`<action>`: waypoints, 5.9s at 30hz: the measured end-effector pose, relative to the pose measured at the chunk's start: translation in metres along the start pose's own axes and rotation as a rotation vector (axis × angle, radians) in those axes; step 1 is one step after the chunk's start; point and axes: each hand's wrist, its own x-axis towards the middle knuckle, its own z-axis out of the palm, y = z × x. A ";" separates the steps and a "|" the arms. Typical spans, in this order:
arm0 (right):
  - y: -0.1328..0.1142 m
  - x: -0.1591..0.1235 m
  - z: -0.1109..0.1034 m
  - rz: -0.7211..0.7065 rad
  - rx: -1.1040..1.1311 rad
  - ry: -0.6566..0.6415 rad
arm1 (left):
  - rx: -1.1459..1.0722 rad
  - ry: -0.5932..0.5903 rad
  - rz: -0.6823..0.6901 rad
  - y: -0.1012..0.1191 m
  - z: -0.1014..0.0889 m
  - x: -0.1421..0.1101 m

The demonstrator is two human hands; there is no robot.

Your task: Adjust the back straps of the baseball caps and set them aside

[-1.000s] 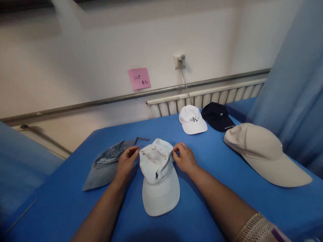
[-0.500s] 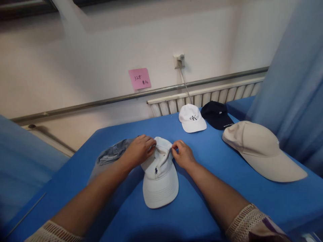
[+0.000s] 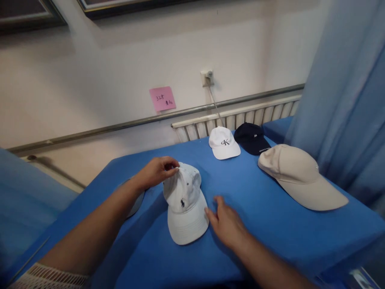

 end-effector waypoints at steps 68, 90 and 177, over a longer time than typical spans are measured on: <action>0.056 -0.046 -0.073 0.091 0.122 0.463 | -0.109 0.161 -0.041 -0.009 0.123 -0.022; 0.006 0.107 0.100 -0.124 0.334 -0.141 | 0.464 0.199 -0.636 -0.136 0.085 -0.086; -0.001 0.121 0.071 -0.315 0.290 0.165 | -0.101 0.081 0.330 -0.029 0.095 -0.089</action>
